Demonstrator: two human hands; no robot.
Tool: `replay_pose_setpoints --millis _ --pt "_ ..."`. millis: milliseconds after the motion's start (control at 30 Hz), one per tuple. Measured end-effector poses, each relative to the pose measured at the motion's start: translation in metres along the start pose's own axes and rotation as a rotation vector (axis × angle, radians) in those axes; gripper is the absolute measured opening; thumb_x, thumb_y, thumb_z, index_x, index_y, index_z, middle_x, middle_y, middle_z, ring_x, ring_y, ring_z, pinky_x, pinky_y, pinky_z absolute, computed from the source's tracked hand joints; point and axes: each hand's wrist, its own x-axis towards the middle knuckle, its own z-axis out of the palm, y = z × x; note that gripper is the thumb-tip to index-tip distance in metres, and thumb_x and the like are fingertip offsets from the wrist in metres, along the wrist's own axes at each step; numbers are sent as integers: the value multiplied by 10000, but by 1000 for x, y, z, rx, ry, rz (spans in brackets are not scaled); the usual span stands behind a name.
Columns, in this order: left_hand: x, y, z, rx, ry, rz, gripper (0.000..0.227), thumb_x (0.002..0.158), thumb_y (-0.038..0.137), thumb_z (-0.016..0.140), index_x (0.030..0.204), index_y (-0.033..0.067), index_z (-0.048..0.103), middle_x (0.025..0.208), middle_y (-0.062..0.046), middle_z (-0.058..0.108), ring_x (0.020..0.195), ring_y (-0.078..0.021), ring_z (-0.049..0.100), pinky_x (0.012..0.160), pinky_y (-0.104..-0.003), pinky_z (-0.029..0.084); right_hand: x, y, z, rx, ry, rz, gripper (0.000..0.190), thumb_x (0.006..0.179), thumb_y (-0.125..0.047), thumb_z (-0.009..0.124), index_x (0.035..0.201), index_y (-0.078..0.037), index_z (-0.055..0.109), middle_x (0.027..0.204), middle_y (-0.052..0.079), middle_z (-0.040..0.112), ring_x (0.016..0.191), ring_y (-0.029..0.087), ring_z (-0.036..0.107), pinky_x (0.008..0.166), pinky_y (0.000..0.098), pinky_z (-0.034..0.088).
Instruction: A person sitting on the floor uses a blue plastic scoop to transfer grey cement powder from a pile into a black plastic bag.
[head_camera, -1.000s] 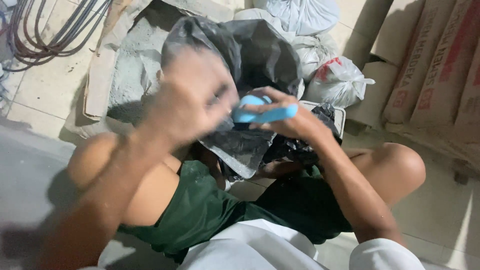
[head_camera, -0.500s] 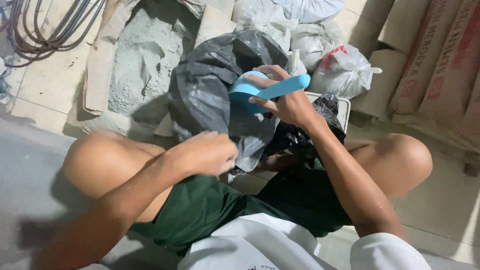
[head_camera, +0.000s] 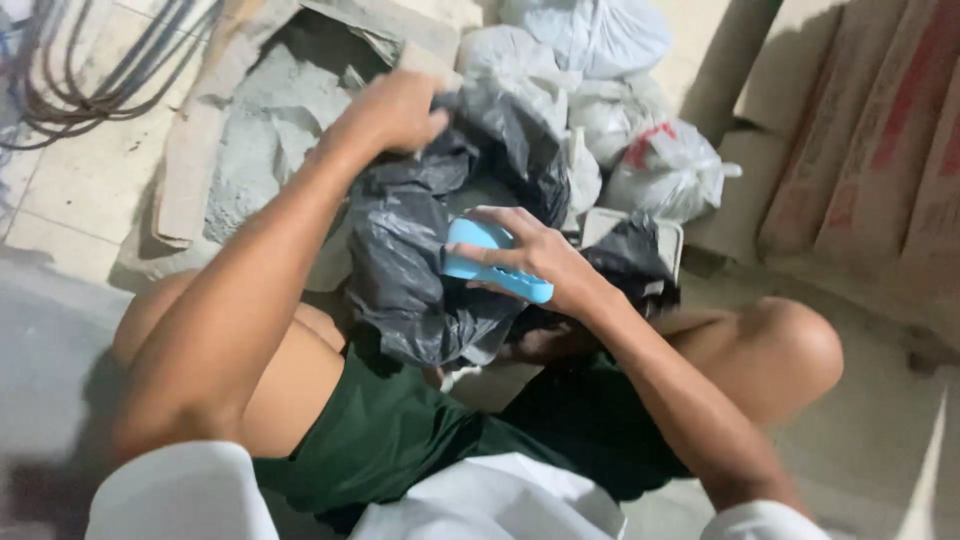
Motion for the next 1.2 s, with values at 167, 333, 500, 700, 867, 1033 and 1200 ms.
replay_pose_setpoints --millis 167,333,500,700,867,1033,1200 --pt "-17 85 -53 -9 611 388 332 823 34 573 1134 40 688 900 -238 746 700 -492 676 596 -576 519 -5 -7 6 -55 25 -18 459 864 -227 830 1313 -211 737 1447 202 532 1119 353 612 923 427 541" --pt "-49 130 -73 209 625 675 344 788 66 779 1113 123 678 1062 -35 666 882 -239 643 770 -389 524 -7 3 21 -42 72 57 522 861 -213 840 1360 -238 689 1387 188 536 1067 336 613 911 415 547" --pt "-77 73 -55 50 516 458 813 848 459 914 1412 -21 579 1332 -253 626 1220 -414 576 1016 -541 392 -5 30 7 90 111 226 510 884 -267 827 1365 -173 686 1361 260 560 1066 351 683 864 418 583" --pt "-127 31 -41 -614 -345 -506 881 723 518 724 1404 -18 563 1282 -201 703 1125 -287 715 999 -396 548 -4 41 -5 -10 103 238 542 870 -338 795 1360 -131 691 1300 141 612 1123 328 552 966 439 438" --pt "-153 30 1 -30 -105 -285 564 900 566 727 1183 79 726 1382 -274 546 1273 -503 566 897 -653 545 -7 36 -6 -342 149 344 586 978 -752 520 1371 -351 687 1420 157 389 1279 434 309 954 601 301" --pt "-153 42 -10 -300 -10 -291 290 980 388 608 1033 110 674 1054 -118 542 1029 -349 536 854 -561 466 -9 39 -17 -376 158 373 532 966 -685 634 1366 -343 717 1528 246 289 1391 527 129 973 785 191" --pt "-156 45 -68 -1020 295 -462 560 1027 282 500 1521 21 470 905 26 593 593 -23 404 485 -199 312 -25 72 -7 -98 178 371 609 913 -478 776 1382 -94 717 1601 313 152 1497 560 203 1245 642 201"
